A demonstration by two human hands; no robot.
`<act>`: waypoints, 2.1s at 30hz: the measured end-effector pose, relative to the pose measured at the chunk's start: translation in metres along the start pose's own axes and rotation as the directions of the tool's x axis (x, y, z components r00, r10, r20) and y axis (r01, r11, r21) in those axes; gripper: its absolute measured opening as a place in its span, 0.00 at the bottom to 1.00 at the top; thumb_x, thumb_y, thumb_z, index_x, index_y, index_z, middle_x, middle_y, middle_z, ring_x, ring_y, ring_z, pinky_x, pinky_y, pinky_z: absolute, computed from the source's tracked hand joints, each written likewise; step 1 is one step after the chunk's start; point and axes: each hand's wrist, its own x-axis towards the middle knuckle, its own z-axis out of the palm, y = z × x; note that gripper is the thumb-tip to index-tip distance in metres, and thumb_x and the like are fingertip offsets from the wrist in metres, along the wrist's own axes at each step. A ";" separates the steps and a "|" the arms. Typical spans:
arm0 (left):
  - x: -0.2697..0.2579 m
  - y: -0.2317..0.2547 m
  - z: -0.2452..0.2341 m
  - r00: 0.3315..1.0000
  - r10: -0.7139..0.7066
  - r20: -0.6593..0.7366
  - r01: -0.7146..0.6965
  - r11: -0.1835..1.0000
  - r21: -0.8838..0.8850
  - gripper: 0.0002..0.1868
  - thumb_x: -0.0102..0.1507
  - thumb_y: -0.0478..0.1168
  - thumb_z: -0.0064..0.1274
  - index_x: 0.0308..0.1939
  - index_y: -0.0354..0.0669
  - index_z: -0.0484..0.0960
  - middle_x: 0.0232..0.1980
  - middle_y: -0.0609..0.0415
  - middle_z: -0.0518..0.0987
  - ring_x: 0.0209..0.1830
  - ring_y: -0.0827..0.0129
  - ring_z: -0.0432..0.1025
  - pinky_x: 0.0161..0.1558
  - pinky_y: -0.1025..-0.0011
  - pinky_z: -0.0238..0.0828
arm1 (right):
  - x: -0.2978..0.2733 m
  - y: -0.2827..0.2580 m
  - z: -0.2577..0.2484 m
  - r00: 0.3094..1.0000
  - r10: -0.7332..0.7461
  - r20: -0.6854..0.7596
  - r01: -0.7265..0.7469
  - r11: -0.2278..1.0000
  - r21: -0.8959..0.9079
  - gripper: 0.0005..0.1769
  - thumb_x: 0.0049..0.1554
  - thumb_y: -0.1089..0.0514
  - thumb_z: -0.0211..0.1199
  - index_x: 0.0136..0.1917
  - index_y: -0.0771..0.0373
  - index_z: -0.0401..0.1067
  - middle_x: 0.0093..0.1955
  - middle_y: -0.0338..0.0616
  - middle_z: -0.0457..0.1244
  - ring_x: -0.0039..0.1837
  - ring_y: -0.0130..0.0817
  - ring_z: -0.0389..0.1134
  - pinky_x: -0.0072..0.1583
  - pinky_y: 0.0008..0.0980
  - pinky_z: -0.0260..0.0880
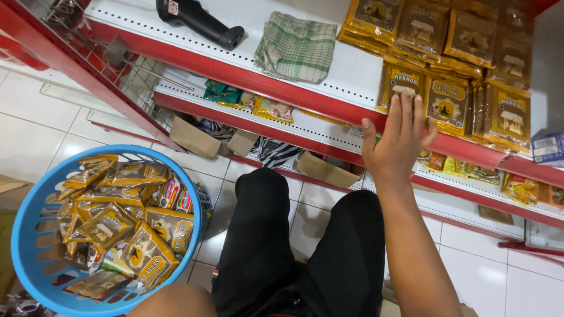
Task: The person sits on the floor of a store aisle and takes packaged snack boxes one at a time from a blue plastic basket. They wipe each package with a green cloth, scan its barcode with a handheld barcode scanner, and place it onto the shelf, arranging it with the other stocked packages.
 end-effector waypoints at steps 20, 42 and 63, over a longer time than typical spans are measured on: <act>0.005 -0.003 -0.004 0.977 -0.193 0.086 0.107 0.801 0.589 0.17 0.69 0.47 0.52 0.55 0.38 0.76 0.56 0.44 0.77 0.56 0.49 0.73 0.60 0.54 0.70 | -0.100 -0.103 -0.009 0.987 -0.163 0.013 0.139 0.874 0.465 0.25 0.65 0.43 0.54 0.64 0.63 0.72 0.72 0.47 0.63 0.75 0.46 0.59 0.73 0.50 0.51; -0.221 -0.176 -0.121 0.774 -0.494 -0.396 0.580 0.302 0.756 0.23 0.62 0.49 0.54 0.55 0.39 0.81 0.55 0.39 0.80 0.55 0.45 0.75 0.58 0.56 0.71 | -0.137 -0.213 0.076 0.572 -0.657 0.490 0.247 0.708 0.661 0.25 0.70 0.42 0.44 0.53 0.56 0.78 0.46 0.47 0.71 0.56 0.44 0.72 0.75 0.56 0.50; -0.383 -0.028 -0.315 0.263 -0.269 -0.927 0.335 -0.875 0.349 0.08 0.62 0.40 0.54 0.37 0.53 0.89 0.42 0.53 0.87 0.45 0.59 0.81 0.50 0.53 0.67 | -0.137 -0.242 0.054 0.548 -0.632 0.548 0.249 0.749 0.614 0.18 0.61 0.43 0.59 0.49 0.57 0.79 0.45 0.44 0.72 0.53 0.44 0.71 0.72 0.49 0.55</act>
